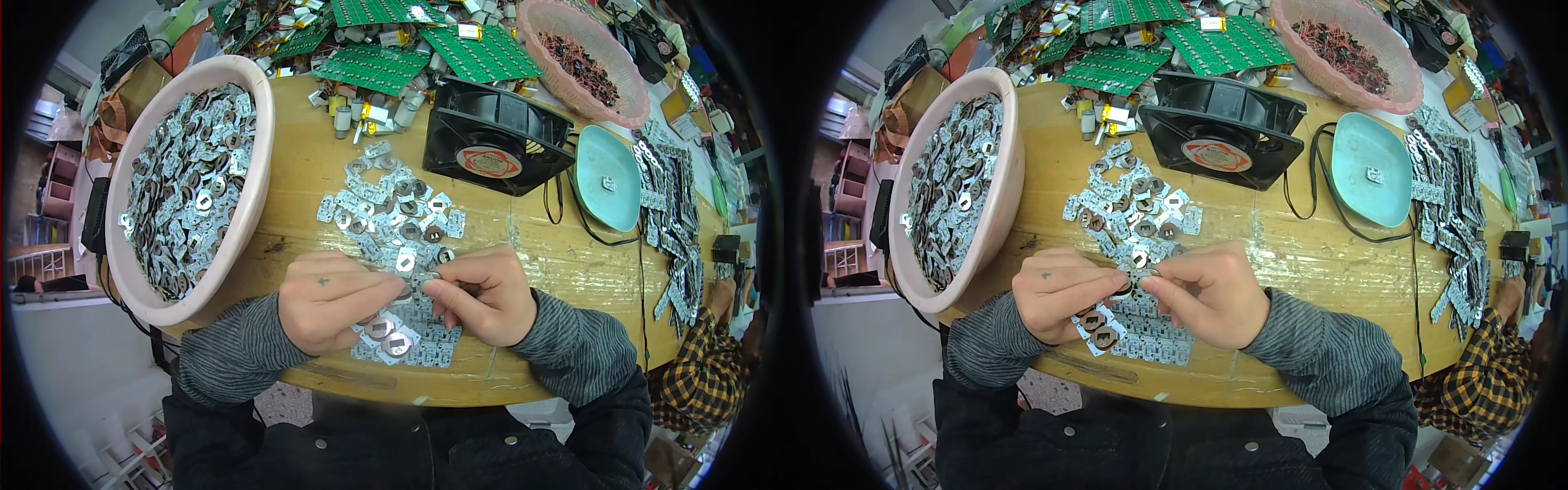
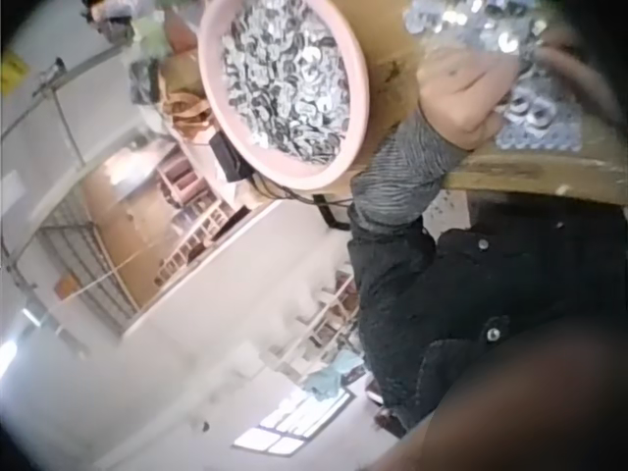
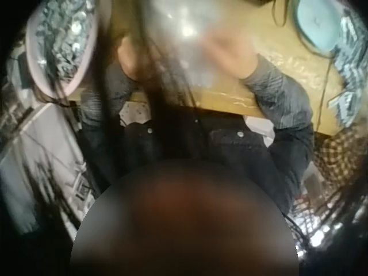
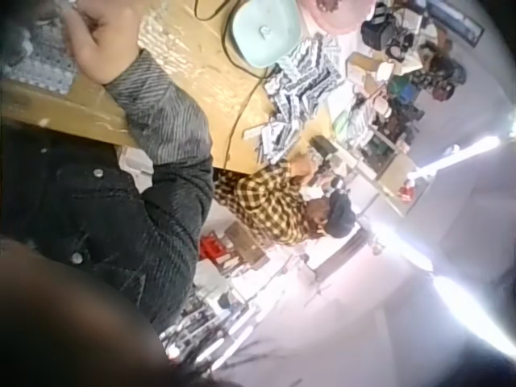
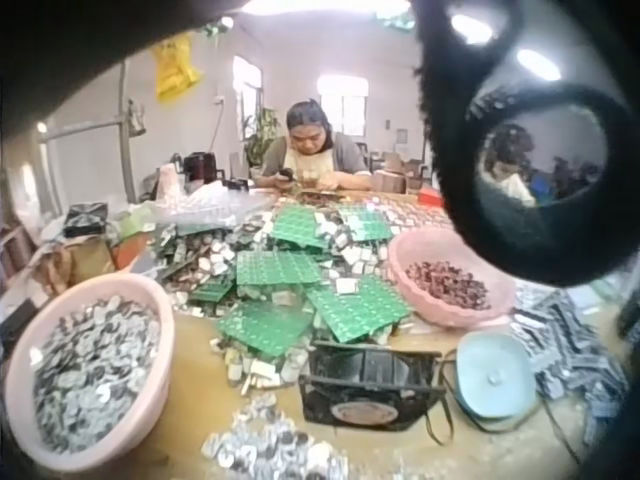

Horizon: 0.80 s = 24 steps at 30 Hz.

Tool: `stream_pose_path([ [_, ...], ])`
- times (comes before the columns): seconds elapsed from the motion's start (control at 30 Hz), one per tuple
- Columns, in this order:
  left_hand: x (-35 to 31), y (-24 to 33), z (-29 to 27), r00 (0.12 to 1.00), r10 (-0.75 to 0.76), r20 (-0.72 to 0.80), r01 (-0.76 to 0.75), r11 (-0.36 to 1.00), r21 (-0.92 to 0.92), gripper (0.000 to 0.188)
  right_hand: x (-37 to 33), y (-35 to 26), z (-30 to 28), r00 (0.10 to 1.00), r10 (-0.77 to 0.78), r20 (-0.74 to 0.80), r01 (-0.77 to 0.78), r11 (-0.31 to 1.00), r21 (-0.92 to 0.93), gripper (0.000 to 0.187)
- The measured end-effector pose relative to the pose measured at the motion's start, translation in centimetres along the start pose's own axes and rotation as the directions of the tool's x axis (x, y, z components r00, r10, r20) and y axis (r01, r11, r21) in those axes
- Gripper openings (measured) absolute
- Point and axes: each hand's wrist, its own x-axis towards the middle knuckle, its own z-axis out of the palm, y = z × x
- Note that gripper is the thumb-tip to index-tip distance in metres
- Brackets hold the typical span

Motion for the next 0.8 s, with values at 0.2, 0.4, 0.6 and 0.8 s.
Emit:
stream_pose_path([
  [0.2, 0.11, 0.15, -0.23, 1.0, -0.003, 0.016, 0.003, 0.999, -0.035, 0.048, -0.03, 0.05, 0.01, 0.999, 0.033, 0.009, -0.033, 0.999, -0.013, 0.024],
  [0.4, -0.03, 0.23, -0.02, 1.0, 0.009, -0.012, -0.009, 1.0, -0.013, 0.044, 0.14, -0.12, -0.41, 0.998, 0.025, 0.062, -0.025, 1.0, -0.005, 0.024],
  [0.6, -0.27, -0.07, -0.21, 0.999, 0.021, 0.026, -0.021, 0.999, -0.032, 0.04, 0.1, 0.27, -0.16, 0.999, 0.009, 0.042, -0.008, 1.0, -0.008, 0.021],
  [0.8, 0.1, 0.49, -0.44, 0.996, 0.044, 0.082, -0.041, 0.998, -0.044, 0.058, 0.11, 0.4, -0.41, 0.995, -0.073, 0.07, 0.07, 0.997, 0.037, 0.012],
])
